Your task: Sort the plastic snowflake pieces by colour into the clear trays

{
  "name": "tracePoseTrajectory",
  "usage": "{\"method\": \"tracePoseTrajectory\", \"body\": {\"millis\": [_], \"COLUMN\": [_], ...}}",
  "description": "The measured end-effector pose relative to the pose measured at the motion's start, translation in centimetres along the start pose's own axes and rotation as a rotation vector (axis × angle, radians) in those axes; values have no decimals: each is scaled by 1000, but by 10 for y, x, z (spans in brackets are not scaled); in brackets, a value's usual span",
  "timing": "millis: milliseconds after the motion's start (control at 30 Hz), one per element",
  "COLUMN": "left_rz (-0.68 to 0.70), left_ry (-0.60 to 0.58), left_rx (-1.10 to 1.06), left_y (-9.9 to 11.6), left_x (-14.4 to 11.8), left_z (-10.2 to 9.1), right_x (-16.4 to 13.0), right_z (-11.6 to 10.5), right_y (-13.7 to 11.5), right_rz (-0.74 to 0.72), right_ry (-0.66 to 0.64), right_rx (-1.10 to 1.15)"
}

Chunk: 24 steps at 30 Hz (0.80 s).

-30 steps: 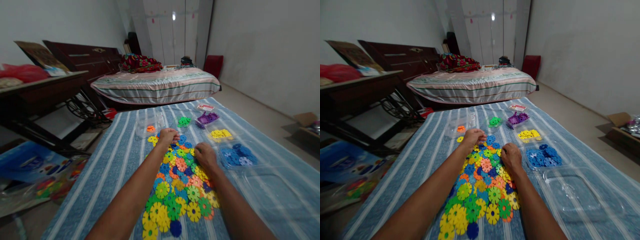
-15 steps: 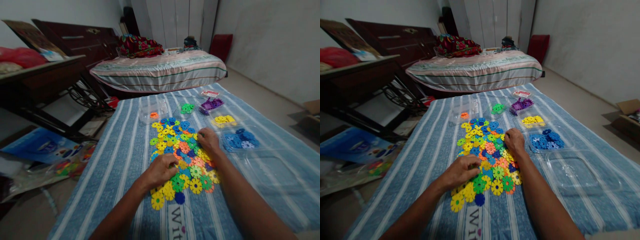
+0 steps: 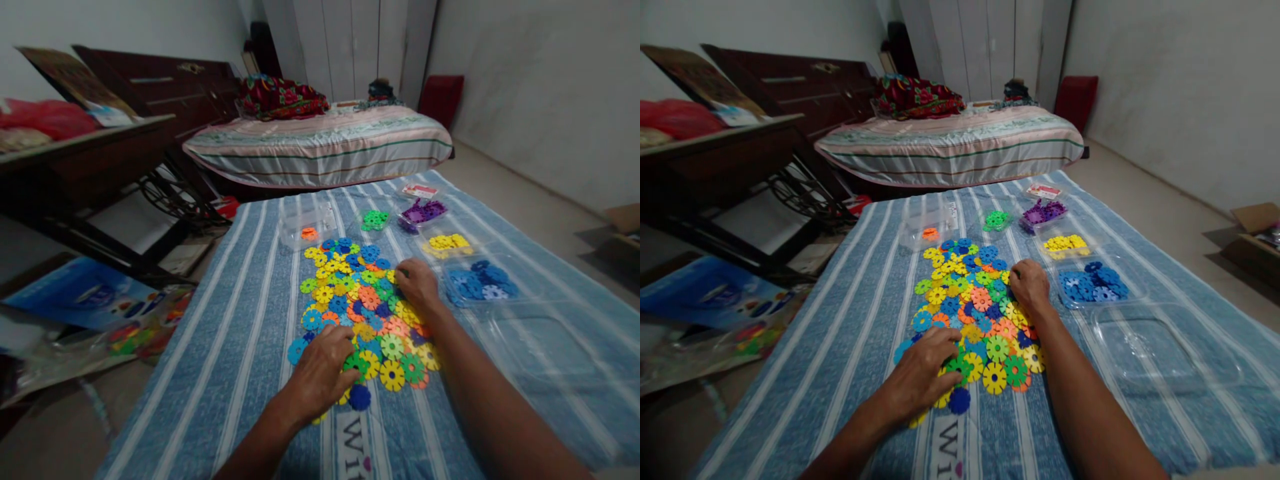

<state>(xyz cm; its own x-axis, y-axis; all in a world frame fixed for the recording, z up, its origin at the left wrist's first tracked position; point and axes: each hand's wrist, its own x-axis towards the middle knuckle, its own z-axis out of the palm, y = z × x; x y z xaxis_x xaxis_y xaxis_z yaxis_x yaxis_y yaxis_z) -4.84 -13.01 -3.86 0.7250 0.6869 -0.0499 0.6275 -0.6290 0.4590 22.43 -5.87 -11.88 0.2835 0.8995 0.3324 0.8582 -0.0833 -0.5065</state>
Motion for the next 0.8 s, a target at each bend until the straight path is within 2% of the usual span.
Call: {"method": "tracePoseTrajectory", "body": {"millis": [200, 333, 433, 533, 600, 633, 733, 800], "left_rz": [-87, -329, -501, -604, -621, -617, -488, -497], "left_ry": [67, 52, 102, 172, 244, 293, 426, 493], "left_rx": [-302, -604, -773, -873, -969, -1029, -1235, -1273], "left_y": [-2, -7, -16, -24, -24, -23, -16, -12], "left_x": [5, 17, 34, 65, 96, 114, 169, 195], "left_z": [-9, -17, -18, -23, -34, -42, -67, -76], "right_x": [0, 0, 1, 1, 2, 2, 2, 2], "right_z": [3, 3, 4, 5, 6, 7, 7, 7], "right_y": [-1, -2, -3, -3, -3, -2, -2, -3], "right_rz": [-14, -3, -16, -23, -19, -18, -15, -13], "right_ry": [6, 14, 8, 8, 12, 12, 8, 2], "right_rx": [25, 24, 24, 33, 35, 37, 43, 46]}}
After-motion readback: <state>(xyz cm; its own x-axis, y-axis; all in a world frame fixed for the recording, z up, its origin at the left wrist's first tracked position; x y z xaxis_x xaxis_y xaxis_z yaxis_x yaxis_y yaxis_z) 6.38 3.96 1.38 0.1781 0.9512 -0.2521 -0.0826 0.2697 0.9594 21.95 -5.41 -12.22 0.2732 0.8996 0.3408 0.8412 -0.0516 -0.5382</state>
